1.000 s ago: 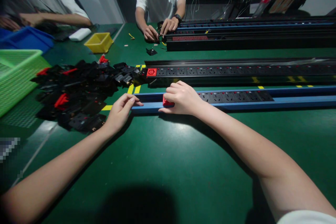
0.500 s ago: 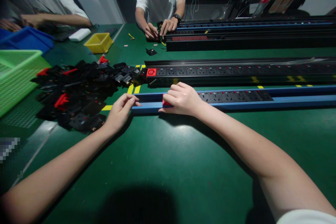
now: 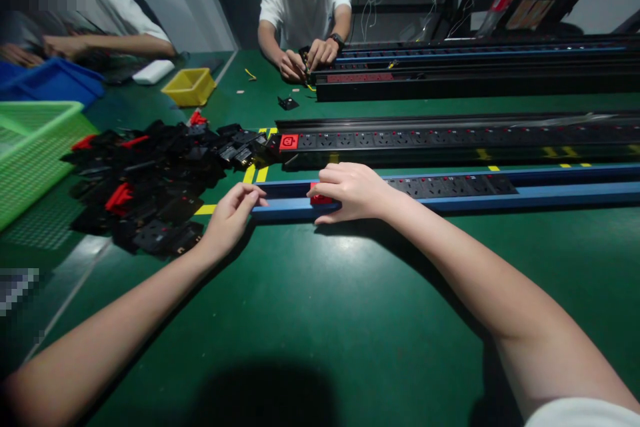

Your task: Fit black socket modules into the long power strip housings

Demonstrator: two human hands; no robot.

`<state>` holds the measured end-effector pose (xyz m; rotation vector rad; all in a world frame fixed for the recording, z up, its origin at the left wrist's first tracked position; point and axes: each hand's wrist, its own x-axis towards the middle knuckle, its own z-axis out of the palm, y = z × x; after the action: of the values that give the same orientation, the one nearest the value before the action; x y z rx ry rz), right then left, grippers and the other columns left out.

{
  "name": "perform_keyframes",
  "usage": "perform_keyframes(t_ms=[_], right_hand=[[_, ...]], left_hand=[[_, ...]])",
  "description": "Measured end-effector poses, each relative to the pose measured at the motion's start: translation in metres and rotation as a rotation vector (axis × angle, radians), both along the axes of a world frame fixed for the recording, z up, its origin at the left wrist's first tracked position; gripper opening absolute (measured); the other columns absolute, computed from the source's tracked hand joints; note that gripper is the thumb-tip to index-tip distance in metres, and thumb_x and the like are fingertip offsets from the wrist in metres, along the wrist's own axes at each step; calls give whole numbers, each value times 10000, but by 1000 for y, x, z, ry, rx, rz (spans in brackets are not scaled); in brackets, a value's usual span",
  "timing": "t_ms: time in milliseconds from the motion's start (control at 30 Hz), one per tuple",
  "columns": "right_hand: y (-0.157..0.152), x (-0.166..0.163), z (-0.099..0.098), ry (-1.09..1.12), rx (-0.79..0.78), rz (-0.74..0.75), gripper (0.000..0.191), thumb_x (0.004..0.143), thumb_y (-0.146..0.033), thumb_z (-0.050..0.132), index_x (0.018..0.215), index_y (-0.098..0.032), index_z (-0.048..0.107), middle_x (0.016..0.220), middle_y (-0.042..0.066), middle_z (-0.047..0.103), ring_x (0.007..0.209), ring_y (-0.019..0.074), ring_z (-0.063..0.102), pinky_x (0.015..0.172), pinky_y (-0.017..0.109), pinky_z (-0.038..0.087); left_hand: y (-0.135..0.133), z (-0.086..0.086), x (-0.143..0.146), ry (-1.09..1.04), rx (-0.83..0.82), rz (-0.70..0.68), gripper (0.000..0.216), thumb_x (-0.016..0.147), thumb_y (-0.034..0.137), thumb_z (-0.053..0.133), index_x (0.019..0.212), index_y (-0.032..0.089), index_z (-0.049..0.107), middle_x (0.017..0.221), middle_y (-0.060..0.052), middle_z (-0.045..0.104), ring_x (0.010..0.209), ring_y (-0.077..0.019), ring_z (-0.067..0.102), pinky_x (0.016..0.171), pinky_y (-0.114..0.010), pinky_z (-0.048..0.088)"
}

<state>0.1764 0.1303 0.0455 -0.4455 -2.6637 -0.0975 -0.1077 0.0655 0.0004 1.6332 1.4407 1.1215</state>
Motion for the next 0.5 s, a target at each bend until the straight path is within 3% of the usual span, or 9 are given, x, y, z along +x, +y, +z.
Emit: perform_keyframes(t_ms=[100,233,333,500], right_hand=[[-1,-1,3,-29,-52,-7,463,867,-547,640,1197,-224,676,1106,103,672,990,240,588,825,358,442],[3,-3,7,-86,-177,53,574,865,-569,651,1349,-267,589,1341,87,632,1257,290,493,1010,438,355],[4,-4,9,-116,-241,71,525,867,-577,651,1290,-266,637,1321,63,659,1298,292,466,1039,443,312],[4,-6,10,-96,-310,75,478,834,-601,673,1149,-242,703,1202,67,714,1203,280,511,1004,426,320]], left_hand=[[1,-1,-1,-3,-2,-1,239,953,414,478,964,206,593,841,-19,666,845,-194,624,831,-313,441],[1,-2,-1,-7,-17,-8,245,949,429,478,962,211,591,842,-21,665,838,-199,623,818,-315,441],[0,-2,-1,1,-18,-5,241,945,425,476,964,214,591,849,-24,668,841,-201,622,822,-318,439],[1,-1,-1,23,-21,4,236,937,419,470,957,218,590,853,-26,671,851,-207,625,835,-325,441]])
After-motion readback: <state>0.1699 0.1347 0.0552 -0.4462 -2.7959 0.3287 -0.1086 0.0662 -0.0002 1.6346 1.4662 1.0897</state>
